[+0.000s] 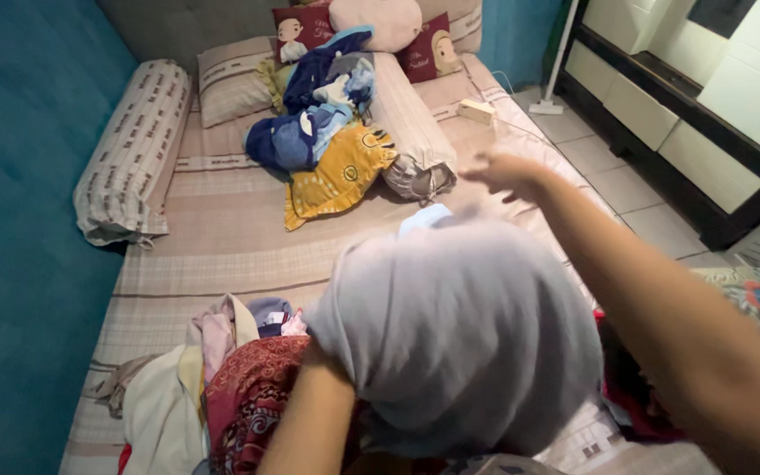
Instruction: The person folds various garments including a gray shirt, a red patterned cloth, a beige cloth, a pink patterned cloth, a white cloth, a blue shirt, a red shirt, a peach shirt, a white shirt with a graphic, and a blue shirt. The folded items are stacked on the bed.
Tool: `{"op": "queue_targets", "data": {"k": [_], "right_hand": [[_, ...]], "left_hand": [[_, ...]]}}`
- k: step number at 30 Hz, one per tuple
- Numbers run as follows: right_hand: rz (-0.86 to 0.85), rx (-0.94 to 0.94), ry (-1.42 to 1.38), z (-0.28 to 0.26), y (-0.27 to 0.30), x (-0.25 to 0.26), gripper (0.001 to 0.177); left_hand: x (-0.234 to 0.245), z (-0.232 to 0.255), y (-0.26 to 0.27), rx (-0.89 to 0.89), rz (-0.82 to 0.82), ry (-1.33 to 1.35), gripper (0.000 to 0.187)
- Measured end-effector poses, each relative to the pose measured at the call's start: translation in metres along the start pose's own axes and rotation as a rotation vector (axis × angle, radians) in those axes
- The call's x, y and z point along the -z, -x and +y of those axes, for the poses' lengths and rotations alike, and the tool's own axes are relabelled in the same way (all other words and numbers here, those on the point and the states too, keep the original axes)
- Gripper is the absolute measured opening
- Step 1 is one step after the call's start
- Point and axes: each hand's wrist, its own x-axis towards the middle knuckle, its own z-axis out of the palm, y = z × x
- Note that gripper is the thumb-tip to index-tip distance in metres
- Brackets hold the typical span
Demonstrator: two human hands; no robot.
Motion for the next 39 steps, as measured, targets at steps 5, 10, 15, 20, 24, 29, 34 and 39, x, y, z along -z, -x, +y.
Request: {"op": "queue_targets", "data": {"k": [5,10,15,20,24,29,34,39], "right_hand": [[-0.191,0.149,-0.196,0.065,-0.01,-0.074,0.068],[-0.396,0.209,-0.619,0.123,-0.02,-0.151,0.064],[-0.592,0.03,-1.052,0.168,-0.025,-0.2,0.059],[-0.716,-0.151,-1.28,0.214,0.005,-0.229,0.054],[-0.678,-0.128,-1.313,0.218,0.011,-0.219,0.051],[-0.566,-0.023,-1.32,0.2,0.019,-0.18,0.046],[-0.522,0.092,-1.341,0.153,0.034,-0.152,0.042],[-0.483,0.198,-1.331,0.12,0.041,-0.115,0.038]], "left_hand": [[-0.027,0.069,-0.039,-0.178,0.035,-0.062,0.044],[-0.037,0.121,-0.051,-0.282,0.047,-0.108,0.043],[-0.025,0.157,-0.047,-0.34,0.066,-0.141,0.042],[-0.002,0.166,-0.051,-0.329,0.068,-0.17,0.041],[0.029,0.154,-0.059,-0.255,0.063,-0.236,0.04],[0.056,0.086,-0.059,0.232,0.021,-0.72,0.039],[0.072,0.041,-0.04,0.097,-0.036,-0.852,0.05],[0.052,0.008,-0.044,0.166,-0.305,-0.372,0.057]]}}
